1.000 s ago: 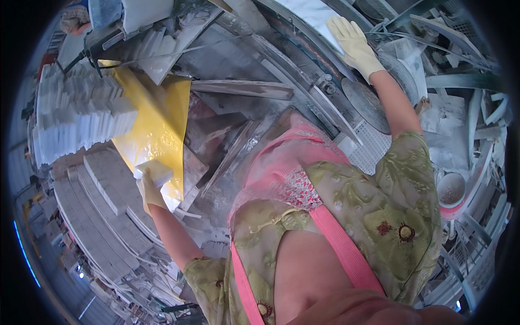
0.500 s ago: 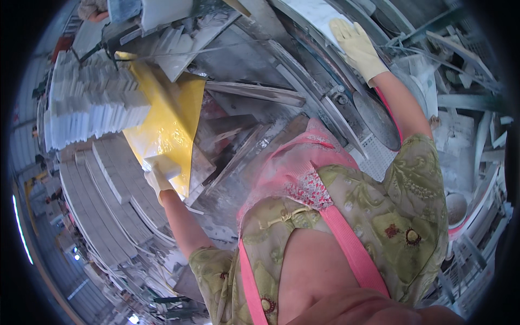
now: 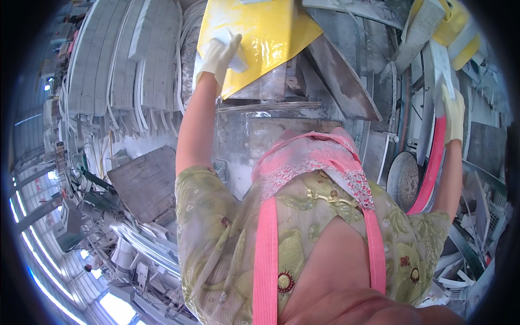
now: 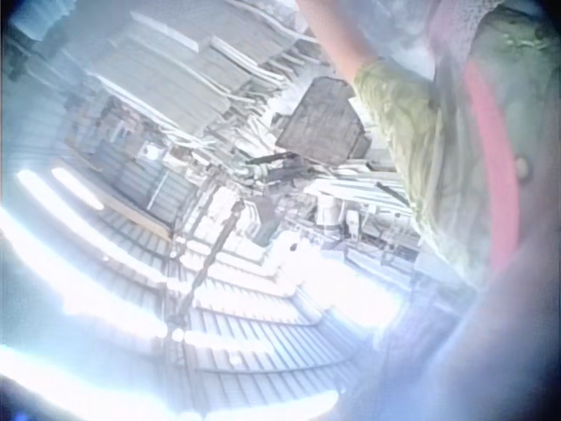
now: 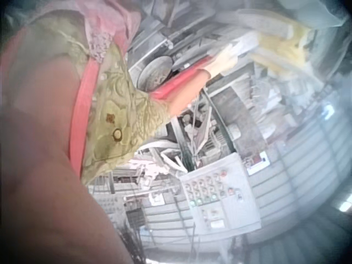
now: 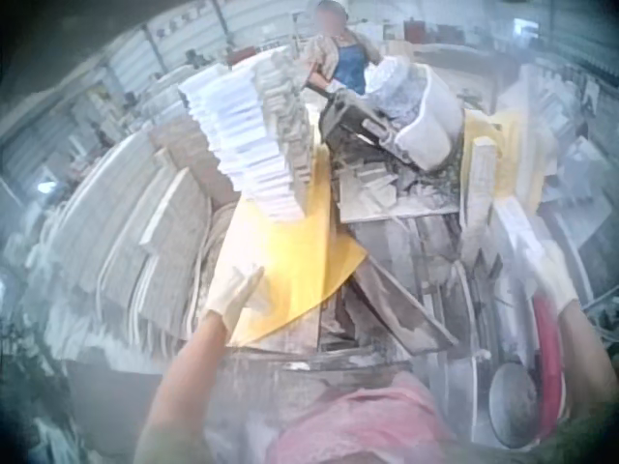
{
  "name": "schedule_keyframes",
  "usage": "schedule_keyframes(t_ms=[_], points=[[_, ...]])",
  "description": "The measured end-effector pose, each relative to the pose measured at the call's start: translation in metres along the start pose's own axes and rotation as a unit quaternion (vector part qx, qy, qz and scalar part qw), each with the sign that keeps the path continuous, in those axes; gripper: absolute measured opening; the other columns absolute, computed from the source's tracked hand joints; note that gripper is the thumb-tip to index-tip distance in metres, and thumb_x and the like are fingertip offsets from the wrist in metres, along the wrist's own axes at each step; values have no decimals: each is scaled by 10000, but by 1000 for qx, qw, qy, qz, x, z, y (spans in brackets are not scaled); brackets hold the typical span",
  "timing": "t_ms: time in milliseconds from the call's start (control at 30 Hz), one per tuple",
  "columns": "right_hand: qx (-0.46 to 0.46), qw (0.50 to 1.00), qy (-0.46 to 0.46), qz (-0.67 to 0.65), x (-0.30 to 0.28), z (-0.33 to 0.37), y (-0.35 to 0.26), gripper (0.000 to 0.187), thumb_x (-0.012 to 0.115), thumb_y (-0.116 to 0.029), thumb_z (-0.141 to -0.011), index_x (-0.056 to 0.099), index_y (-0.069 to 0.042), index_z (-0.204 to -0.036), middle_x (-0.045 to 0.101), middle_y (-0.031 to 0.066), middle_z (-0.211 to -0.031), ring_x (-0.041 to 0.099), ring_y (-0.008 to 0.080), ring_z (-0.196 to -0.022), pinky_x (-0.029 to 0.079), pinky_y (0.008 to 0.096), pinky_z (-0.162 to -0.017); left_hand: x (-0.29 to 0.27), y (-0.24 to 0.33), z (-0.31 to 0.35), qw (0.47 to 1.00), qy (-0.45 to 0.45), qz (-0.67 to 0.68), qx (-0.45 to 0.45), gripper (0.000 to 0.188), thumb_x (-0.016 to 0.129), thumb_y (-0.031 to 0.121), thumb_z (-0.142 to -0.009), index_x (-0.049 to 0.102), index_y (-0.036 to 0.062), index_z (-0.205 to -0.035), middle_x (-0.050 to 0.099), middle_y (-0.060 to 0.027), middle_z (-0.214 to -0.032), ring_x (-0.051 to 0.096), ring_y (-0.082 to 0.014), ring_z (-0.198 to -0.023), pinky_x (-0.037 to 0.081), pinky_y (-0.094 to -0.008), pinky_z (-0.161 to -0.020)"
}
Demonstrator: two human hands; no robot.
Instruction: The person repeatedly picks up white rectangular boards from a pile and places them onto a growing stack. The person uses both hands to align and adjust the boards on the stack, then returns to the pile to retrieve more boards.
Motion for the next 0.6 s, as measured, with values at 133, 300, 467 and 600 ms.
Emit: schedule_keyframes(t_ms=[133, 300, 467, 600], points=[[-238, 868, -159, -406, 98, 75, -178, 442, 609, -381, -1016, 705, 9, -1201, 705, -2, -1019, 607, 102, -871, 484, 293, -819, 0, -2, 4, 999, 38, -23, 17, 894, 614, 617, -902, 469, -142, -1353, 619, -337, -1302, 593, -419, -1251, 468, -436, -1038], [-176, 778, -258, -546, 236, 183, -385, 338, 506, -261, -1029, 684, -29, -1196, 715, 46, -1106, 655, 125, -1008, 495, 296, -915, 21, 25, 19, 796, 57, -477, 369, 513, 498, 13, -972, 510, 135, -1470, 684, -208, -1018, 633, -395, -1097, 493, -506, -916], [-218, 808, -324, -441, 294, 227, -449, 886, 691, -623, -896, 434, -75, -1543, 552, 149, -1482, 534, 254, -1365, 436, 386, -1111, -9, -10, -9, 990, -52, 125, -28, 569, 666, 465, -978, 689, -85, -1122, 705, -149, -1052, 648, -220, -974, 498, -340, -920], [-281, 798, -418, -332, 301, 225, -421, 863, 581, -654, -950, 402, -81, -1570, 444, 173, -1577, 385, 286, -1483, 259, 388, -1230, -6, 19, 23, 997, 34, 68, 32, 637, 784, 396, -885, 573, -100, -1225, 646, -191, -1190, 629, -262, -1073, 503, -371, -952]])
Point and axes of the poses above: each hand's wrist, its own z-axis away from the middle knuckle, its own x-axis out of the palm, y = z × x, the point moved 9 cm from there along -z, towards the middle knuckle
